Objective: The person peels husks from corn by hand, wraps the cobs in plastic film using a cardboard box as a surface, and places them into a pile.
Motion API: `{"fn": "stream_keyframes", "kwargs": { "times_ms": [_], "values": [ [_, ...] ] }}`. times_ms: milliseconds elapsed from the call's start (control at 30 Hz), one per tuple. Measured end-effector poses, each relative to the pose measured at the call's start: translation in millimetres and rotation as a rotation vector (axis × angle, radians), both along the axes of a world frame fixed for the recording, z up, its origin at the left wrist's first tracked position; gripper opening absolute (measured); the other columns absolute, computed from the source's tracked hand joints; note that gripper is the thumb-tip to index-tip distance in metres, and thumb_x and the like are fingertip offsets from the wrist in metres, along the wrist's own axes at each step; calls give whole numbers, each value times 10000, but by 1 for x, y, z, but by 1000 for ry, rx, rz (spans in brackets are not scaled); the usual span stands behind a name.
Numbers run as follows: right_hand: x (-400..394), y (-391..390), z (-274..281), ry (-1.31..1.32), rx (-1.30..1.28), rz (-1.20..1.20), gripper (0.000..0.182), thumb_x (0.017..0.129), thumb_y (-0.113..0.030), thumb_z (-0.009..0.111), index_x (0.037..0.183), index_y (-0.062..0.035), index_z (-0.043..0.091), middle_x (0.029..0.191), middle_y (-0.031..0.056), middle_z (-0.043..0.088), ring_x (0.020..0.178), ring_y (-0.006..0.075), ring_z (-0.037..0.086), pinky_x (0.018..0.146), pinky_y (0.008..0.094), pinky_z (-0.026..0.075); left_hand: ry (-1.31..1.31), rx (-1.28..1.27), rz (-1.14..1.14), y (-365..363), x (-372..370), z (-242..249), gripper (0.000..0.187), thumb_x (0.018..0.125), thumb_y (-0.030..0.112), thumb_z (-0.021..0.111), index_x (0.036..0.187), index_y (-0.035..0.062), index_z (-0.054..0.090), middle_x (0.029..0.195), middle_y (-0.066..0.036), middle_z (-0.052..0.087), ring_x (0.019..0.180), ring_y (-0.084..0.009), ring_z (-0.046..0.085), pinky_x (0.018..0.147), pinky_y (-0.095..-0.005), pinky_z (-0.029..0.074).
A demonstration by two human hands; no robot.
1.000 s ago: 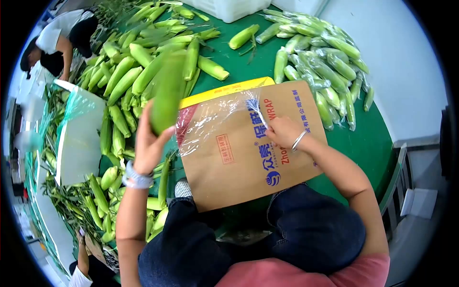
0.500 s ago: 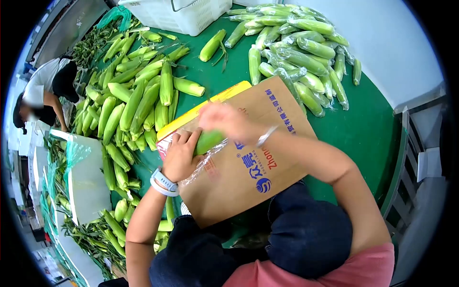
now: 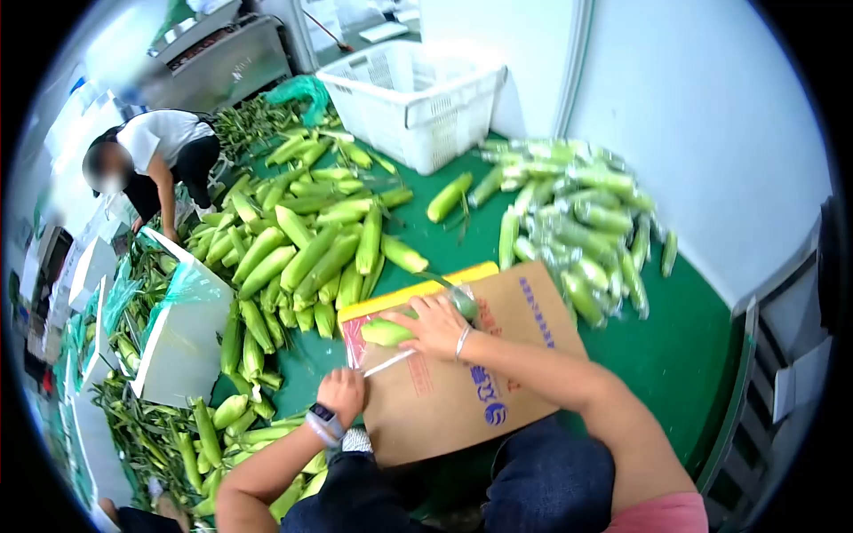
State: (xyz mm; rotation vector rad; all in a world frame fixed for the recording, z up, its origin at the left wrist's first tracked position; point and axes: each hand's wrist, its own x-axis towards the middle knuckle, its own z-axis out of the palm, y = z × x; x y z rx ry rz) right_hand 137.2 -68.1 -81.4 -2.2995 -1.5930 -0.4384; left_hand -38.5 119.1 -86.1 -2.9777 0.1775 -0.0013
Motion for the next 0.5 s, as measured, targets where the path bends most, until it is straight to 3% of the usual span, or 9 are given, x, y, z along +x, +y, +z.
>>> {"fn": "stream_keyframes", "kwargs": {
  "times_ms": [100, 133, 167, 233, 267, 333, 400, 467, 500],
  "values": [
    [-9, -27, 4, 148, -69, -76, 674, 738, -442, 636, 1344, -299, 379, 1063, 102, 497, 929, 273, 498, 777, 412, 381, 88, -75, -18, 12, -46, 33, 61, 750, 88, 483, 767, 32, 499, 687, -125, 565, 632, -290, 608, 440, -390, 489],
    [-19, -38, 6, 147, -74, -38, 644, 750, -435, 628, 1333, -284, 399, 1047, 98, 507, 914, 275, 510, 759, 406, 389, 422, -98, 180, 8, -49, 66, 120, 822, 110, 484, 824, -3, 524, 868, -155, 601, 803, -262, 620, 642, -349, 523],
    [-30, -48, 7, 147, -82, 2, 615, 763, -428, 620, 1322, -269, 419, 1032, 93, 516, 899, 277, 523, 741, 400, 398, 412, -108, 189, 16, -55, 75, 120, 822, 110, 484, 824, -3, 524, 868, -155, 601, 803, -262, 620, 642, -349, 523],
    [-64, -71, 17, 193, -140, 107, 574, 792, -414, 598, 1310, -224, 440, 992, 100, 530, 844, 283, 543, 695, 396, 422, 454, -1225, -137, 36, -70, 80, 231, 910, 200, 481, 943, -18, 550, 975, -116, 585, 948, -179, 567, 783, -292, 466],
    [-85, -82, 26, 288, -176, 154, 560, 801, -408, 589, 1305, -208, 448, 970, 105, 533, 834, 279, 548, 670, 388, 437, 436, -1248, -131, 30, -71, 87, 231, 910, 200, 481, 943, -18, 550, 975, -116, 585, 948, -179, 567, 783, -292, 466],
    [-113, -93, 31, 445, -232, 251, 541, 811, -402, 583, 1294, -191, 459, 930, 112, 536, 816, 268, 555, 631, 362, 454, 803, -1722, -14, 5, -64, 100, 307, 951, 274, 455, 1043, -4, 547, 988, -63, 550, 943, -121, 493, 832, -267, 391],
    [-117, -89, 46, 598, -458, 250, 483, 811, -359, 582, 1256, -193, 492, 1048, 126, 531, 945, 279, 543, 744, 390, 456, 1226, -1743, 112, -19, -47, 69, 358, 956, 237, 440, 1232, 17, 500, 1222, -103, 457, 1080, -133, 427, 861, -266, 371],
    [-87, -71, 43, 404, -373, 262, 454, 803, -349, 577, 1228, -202, 514, 1149, 127, 493, 1037, 298, 498, 806, 425, 420, 760, -1405, -718, -53, -13, 41, 450, 937, 308, 466, 1283, 22, 435, 1215, -154, 446, 1137, -226, 420, 893, -320, 378],
    [-72, -61, 36, 222, -275, 273, 426, 794, -339, 573, 1199, -212, 536, 1250, 129, 456, 1129, 318, 452, 868, 461, 383, 429, -1034, -569, -69, -17, 51, 527, 898, 370, 502, 1287, 22, 427, 1214, -190, 438, 1152, -300, 408, 921, -370, 366]
  ]
}}
